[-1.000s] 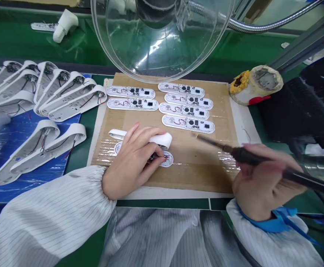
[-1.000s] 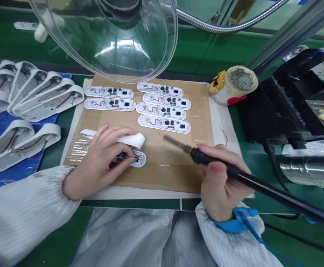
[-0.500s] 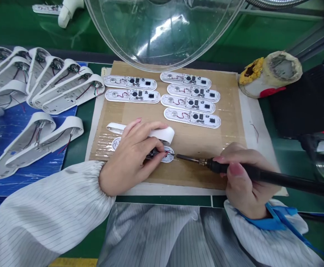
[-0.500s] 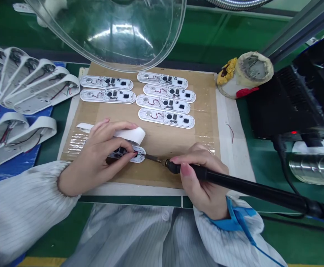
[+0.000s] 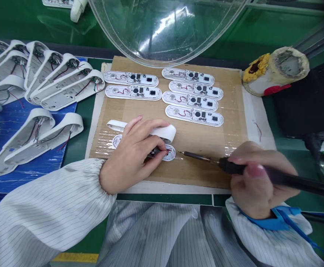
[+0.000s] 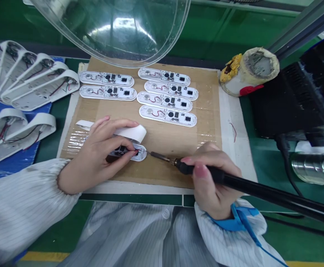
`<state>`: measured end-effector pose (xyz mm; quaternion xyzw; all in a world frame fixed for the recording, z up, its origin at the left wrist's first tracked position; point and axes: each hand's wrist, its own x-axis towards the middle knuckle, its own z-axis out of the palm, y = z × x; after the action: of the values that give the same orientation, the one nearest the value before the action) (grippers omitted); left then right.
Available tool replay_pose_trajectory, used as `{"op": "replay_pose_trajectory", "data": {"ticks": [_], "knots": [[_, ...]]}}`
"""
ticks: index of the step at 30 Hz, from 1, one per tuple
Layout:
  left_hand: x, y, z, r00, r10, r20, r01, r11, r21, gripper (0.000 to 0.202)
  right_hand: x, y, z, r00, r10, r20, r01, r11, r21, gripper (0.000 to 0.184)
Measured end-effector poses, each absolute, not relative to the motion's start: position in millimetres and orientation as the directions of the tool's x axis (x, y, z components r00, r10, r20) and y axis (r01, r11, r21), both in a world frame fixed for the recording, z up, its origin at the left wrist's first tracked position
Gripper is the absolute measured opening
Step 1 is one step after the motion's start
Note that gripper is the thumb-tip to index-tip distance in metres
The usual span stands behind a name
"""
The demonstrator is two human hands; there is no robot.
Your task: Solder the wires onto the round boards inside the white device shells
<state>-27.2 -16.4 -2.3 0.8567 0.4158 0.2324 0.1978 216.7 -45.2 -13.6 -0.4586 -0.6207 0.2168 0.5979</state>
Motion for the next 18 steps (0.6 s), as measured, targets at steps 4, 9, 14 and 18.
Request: {"op": "replay_pose_trajectory", "data": {"ticks": [4,9,14,18], "knots": [[-28.1,-16.2,-2.3,0.539,0.808,0.239,0.616,-0.572,0.541,0.008,215.1,-40.2,-14.9,0.279,0.713,0.644,0.326,0.560,-0.762,0.016],[-30.8,-14.5,-1.2,0.552,0.796,0.249,0.571,-0.578,0.583,0.011,214.8,-42.8,-14.9,0.276,0.748,0.603,0.312,0.524,-0.792,0.017],[-33.3,-13.6,-1.1,0.591,0.769,0.244,0.569,-0.611,0.550,0.015,211.6,-45.9,-16.7,0.287,0.738,0.611,0.280,0.546,-0.790,0.016],[-36.0,-12.2,-2.5,0.616,0.749,0.243,0.565,-0.635,0.526,0.012,209.8,-46.8,-21.8,0.290,0.715,0.636,0.302,0.562,-0.770,0.014]]}}
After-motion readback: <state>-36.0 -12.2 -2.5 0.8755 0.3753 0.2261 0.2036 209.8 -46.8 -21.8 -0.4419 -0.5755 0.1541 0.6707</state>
